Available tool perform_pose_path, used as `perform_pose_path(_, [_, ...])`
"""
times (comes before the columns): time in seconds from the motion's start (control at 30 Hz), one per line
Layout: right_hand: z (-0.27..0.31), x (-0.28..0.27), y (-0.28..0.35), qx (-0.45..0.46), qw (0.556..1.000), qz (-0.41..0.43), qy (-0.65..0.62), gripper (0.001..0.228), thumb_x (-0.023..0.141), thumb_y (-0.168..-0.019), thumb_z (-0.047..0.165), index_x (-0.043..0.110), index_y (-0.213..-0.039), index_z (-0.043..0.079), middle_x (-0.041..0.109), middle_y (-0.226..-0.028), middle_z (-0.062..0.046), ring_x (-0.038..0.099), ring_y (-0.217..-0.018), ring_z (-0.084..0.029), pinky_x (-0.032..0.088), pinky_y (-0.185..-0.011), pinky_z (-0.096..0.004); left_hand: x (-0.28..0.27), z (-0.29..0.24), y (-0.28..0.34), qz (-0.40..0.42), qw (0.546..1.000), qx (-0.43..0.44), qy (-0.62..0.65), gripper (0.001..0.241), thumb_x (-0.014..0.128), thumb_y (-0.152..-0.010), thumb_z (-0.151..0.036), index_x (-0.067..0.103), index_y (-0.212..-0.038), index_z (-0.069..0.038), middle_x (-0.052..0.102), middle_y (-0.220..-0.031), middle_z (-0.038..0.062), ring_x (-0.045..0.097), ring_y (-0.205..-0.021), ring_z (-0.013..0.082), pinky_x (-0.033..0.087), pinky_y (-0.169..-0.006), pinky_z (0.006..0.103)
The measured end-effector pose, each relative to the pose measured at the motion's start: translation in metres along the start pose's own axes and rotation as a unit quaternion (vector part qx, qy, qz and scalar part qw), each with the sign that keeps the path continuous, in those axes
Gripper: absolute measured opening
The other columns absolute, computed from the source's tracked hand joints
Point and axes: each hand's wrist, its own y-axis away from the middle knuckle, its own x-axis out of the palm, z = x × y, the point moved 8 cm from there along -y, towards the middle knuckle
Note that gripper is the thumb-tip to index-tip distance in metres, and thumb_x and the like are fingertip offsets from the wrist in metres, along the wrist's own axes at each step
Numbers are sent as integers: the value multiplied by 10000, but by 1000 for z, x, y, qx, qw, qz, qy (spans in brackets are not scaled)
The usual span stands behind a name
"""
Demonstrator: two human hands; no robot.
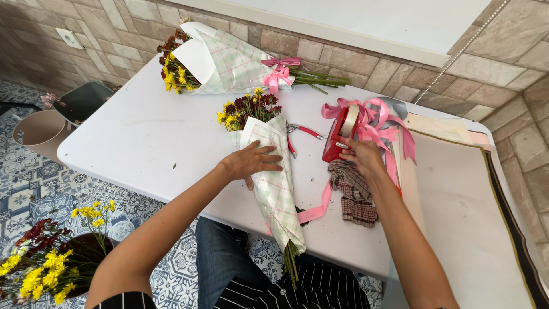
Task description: The person wraps a bouquet of yellow and red flowers in paper, secures the wrap with tape, and ties a pink ribbon around the stems.
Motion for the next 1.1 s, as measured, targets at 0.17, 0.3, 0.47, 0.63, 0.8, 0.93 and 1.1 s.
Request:
perform_pose_path(0.17, [-50,-19,-5,-59,998,-32,20,262,733,-982,147,623,-998,-90,512,-850,-98,694,-821,-252,592,-899,-548,1,-1,-1,0,1000,-1,0,1083,826,-600,-617,314,-1534,-425,331,-1621,-73,247,-1539,269,313,-1215,587])
perform_pose_path(0.3, [-55,-19,14,-75,995,-58,44,240,771,-944,167,690,-963,-58,536,-836,-79,678,-827,-183,592,-908,-433,1,1,1,-7,1000,-1,11,1080,801,-592,-649,318,-1533,-430,338,-1618,-68,242,-1541,270,300,-1217,589])
perform_pose_path(0.47, [-36,-6,67,-78,994,-66,44,198,737,-945,132,706,-944,-64,549,-795,-100,666,-769,-172,626,-850,-399,3,2,0,-3,1000,-3,7,1089,784,-580,-663,304,-1534,-446,320,-1627,-83,237,-1542,258,295,-1222,579])
perform_pose_path(0.63, [-51,-5,68,-62,996,-60,13,218,716,-959,81,675,-925,-130,517,-764,-120,671,-730,-245,634,-856,-536,6,-1,0,-3,1000,0,0,1111,787,-560,-672,301,-1534,-450,305,-1635,-95,235,-1542,246,303,-1222,572])
perform_pose_path(0.8, [-53,-11,51,-83,993,-79,20,119,756,-885,76,711,-900,-33,600,-865,-102,715,-874,-220,605,-866,-352,5,3,-1,-10,1000,-4,23,1068,794,-584,-652,331,-1523,-447,334,-1624,-80,245,-1540,261,291,-1220,587])
perform_pose_path(0.93, [-64,-13,43,-92,992,-81,-9,96,750,-867,46,687,-837,-18,594,-903,-103,691,-913,-214,594,-905,-370,8,3,-2,-16,1000,-7,13,1074,760,-560,-684,328,-1515,-451,312,-1633,-96,241,-1541,250,294,-1221,578])
perform_pose_path(1.1, [-69,-15,40,-112,988,-82,-62,113,738,-776,-20,664,-701,21,633,-1012,-108,665,-947,-161,588,-939,-324,7,4,-2,-14,1000,-7,27,1080,761,-558,-674,326,-1522,-455,326,-1627,-88,238,-1543,252,274,-1227,583])
